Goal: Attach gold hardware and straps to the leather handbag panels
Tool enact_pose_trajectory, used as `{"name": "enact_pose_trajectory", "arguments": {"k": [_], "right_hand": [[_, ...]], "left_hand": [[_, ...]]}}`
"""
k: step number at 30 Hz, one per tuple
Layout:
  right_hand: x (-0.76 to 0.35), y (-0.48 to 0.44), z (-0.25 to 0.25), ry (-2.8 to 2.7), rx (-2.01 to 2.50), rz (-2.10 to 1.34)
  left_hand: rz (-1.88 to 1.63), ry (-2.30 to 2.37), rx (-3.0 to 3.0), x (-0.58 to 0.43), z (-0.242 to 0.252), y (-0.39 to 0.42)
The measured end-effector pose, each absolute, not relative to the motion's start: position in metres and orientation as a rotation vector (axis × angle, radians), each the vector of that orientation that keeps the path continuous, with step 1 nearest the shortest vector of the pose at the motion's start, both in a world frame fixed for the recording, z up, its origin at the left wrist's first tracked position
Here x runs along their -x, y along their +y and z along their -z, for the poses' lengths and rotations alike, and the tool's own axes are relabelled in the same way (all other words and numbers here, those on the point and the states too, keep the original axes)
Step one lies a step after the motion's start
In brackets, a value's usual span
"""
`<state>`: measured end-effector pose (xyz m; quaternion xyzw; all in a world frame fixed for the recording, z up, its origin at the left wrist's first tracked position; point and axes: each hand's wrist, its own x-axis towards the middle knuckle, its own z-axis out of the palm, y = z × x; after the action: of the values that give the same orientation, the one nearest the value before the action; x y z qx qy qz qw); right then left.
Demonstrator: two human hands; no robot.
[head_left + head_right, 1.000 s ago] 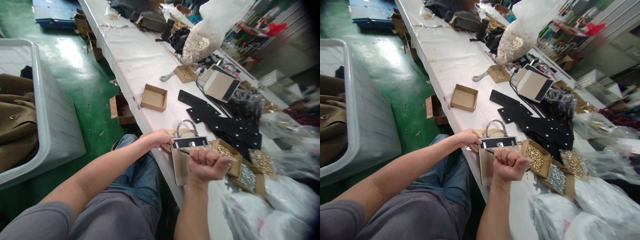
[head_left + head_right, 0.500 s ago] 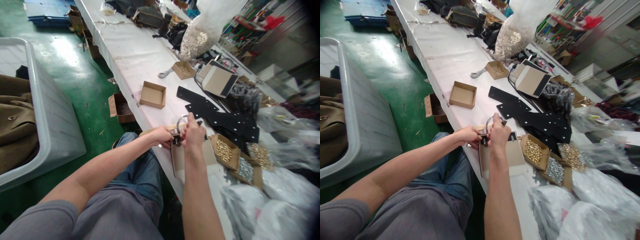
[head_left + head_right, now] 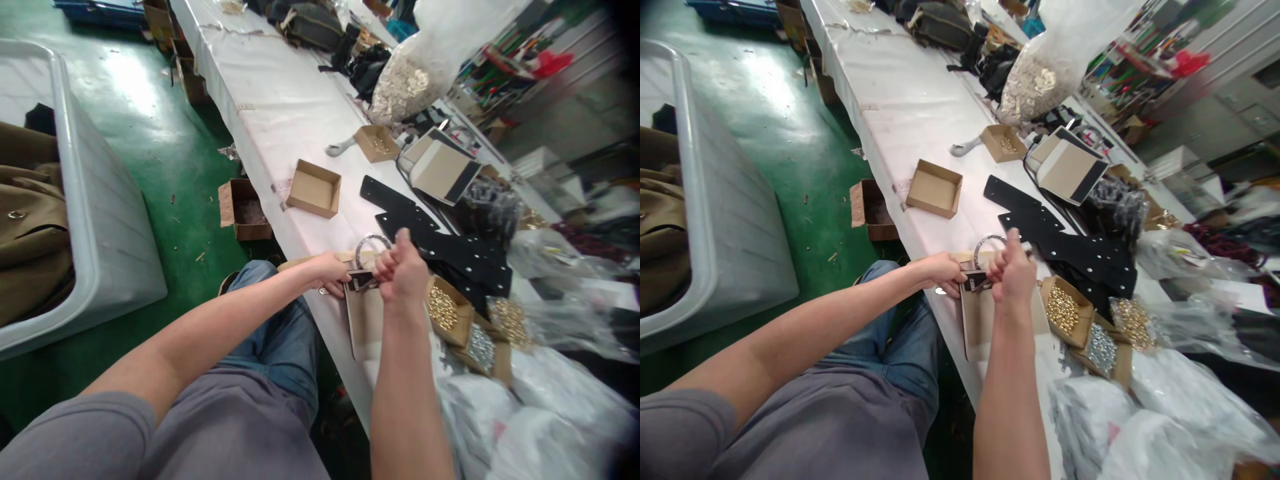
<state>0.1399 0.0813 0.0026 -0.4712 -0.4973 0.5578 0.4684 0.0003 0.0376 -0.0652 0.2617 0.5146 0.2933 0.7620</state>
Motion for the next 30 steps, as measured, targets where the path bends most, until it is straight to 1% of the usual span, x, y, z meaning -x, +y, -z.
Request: {"name": "enact_pose_trajectory", "arguments": {"k": [3,6,15,24,27,30], "right_hand": [[-0.16,0.045,-0.008,-1.209,0.916,-1.192],[-0.158,0.021,-0.004,-1.274,0.826,-1.09],[-0.138,0.023,0.011,-1.298,0.895,-0.95],[-0.121,0.016,0.019,-1.378,1.118,-0.73],[-0.116,0.017,0.017,-1.345,1.15,-0.734],[-0.121,0.034,0.004,-1.225,1.125,-0.919]], "left_hand": [[-0.576,1.117,-0.548,-0.002,0.068,0.043],[-0.565,1.118,-0.534,-0.004,0.067,0.044],[-0.557,1.186,-0.66,-0.001,0.045,0.031],[-0.655,1.181,-0.648,-0.002,0.041,0.022],[-0.652,1.184,-0.677,-0.001,0.042,0.021],[-0.649,1.15,-0.676,0.001,0.046,0.022]]}}
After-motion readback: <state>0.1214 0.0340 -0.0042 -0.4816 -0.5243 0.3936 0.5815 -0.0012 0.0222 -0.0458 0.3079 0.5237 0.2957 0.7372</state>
